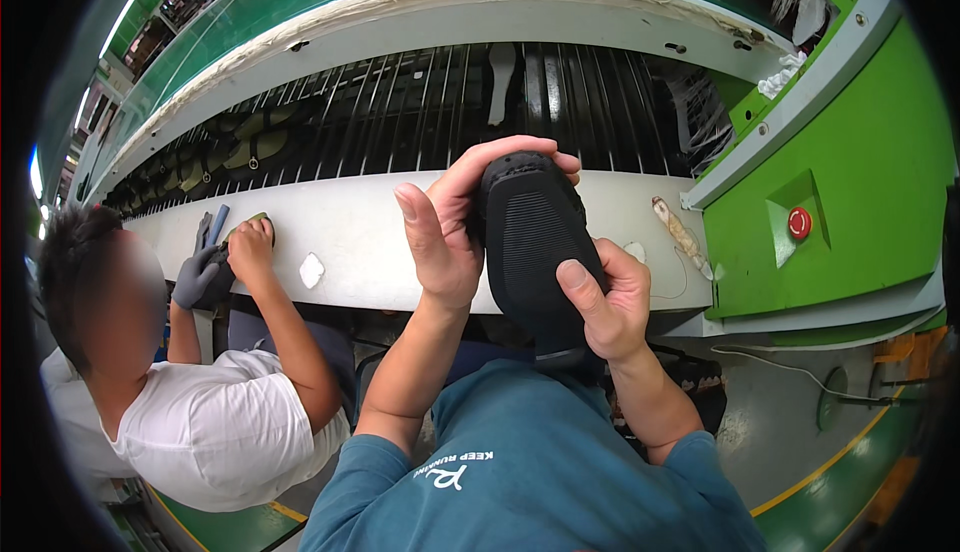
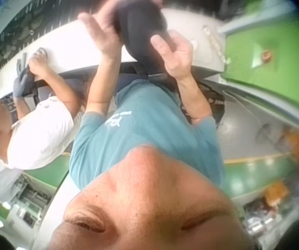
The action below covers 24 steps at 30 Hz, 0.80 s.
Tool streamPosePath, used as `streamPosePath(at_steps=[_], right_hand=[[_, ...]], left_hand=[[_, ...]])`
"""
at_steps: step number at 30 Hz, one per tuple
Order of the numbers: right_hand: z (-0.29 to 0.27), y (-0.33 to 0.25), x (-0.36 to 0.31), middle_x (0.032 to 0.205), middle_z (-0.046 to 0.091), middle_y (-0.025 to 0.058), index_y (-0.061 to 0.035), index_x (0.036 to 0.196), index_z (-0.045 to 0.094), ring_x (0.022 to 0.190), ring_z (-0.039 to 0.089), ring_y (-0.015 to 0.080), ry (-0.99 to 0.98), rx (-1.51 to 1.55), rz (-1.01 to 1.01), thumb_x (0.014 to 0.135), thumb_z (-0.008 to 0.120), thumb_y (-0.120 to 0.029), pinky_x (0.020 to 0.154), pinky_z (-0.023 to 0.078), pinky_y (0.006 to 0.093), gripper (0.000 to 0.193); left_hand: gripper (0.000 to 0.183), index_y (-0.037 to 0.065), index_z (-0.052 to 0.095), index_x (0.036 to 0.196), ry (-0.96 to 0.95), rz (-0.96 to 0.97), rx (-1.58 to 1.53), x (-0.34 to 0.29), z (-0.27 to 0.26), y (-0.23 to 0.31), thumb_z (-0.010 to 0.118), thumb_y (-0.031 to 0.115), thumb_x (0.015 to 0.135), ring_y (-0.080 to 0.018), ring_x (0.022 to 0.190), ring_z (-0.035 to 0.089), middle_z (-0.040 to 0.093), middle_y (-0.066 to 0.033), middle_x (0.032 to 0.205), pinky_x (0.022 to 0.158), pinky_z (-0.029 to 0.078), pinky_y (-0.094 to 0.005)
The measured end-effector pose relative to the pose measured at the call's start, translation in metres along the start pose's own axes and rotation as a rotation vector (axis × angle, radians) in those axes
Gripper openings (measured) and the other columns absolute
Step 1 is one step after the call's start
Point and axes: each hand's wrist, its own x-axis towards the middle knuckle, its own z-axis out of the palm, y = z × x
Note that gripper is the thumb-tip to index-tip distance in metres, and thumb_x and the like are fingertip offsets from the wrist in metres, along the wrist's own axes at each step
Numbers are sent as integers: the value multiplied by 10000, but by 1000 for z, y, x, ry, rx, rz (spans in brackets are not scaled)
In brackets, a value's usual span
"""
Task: The person assembles sandals on a factory assembly line. They pick up a black sole and a green upper, apply adhesive to the sole using a small tool, and press the two parts together. The person repeats this process for multiple units, inspecting the bond and placing the finished sandals on a conveyor belt.
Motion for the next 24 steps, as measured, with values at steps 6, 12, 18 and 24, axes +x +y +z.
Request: streamPosePath(at_steps=[6, 12, 18, 24], right_hand=[[-1, 2, 0, 787, 653, -29, -10, 933, 725, 692, 525, 26, -1, -6, -12, 1082, 779, -205, 617, 407, 226, 251], [-1, 1, -1, 786, 663, -22, -10, 931, 728, 693, 538, 32, 2, -22, -7, 1077, 781, -202, 621, 419, 233, 247], [-1, 1, -2, 791, 682, -14, -9, 921, 727, 701, 562, 37, 6, -32, 1, 1073, 783, -206, 629, 436, 237, 255], [-3, 3, -4, 781, 683, -14, -8, 928, 734, 692, 563, 39, 2, -21, -2, 1070, 786, -205, 627, 438, 236, 248]], left_hand=[[1144, -155, 630, 1391, 4, -11, -30, -3, 1, 0, 148, 834, 1078, -392, 1145, 756, 759, -320, 1215, 1050, 598, -499], [890, -143, 632, 1390, 14, -36, 115, -3, 2, 5, 392, 652, 1070, -392, 1128, 767, 768, -313, 1210, 1019, 616, -498], [676, -111, 675, 1350, 36, -5, 187, -3, 7, 10, 641, 453, 979, -368, 1077, 790, 783, -296, 1181, 982, 640, -482], [616, -100, 683, 1345, 47, 0, 199, -5, 9, 12, 683, 383, 963, -358, 1070, 795, 789, -284, 1168, 981, 644, -480]])
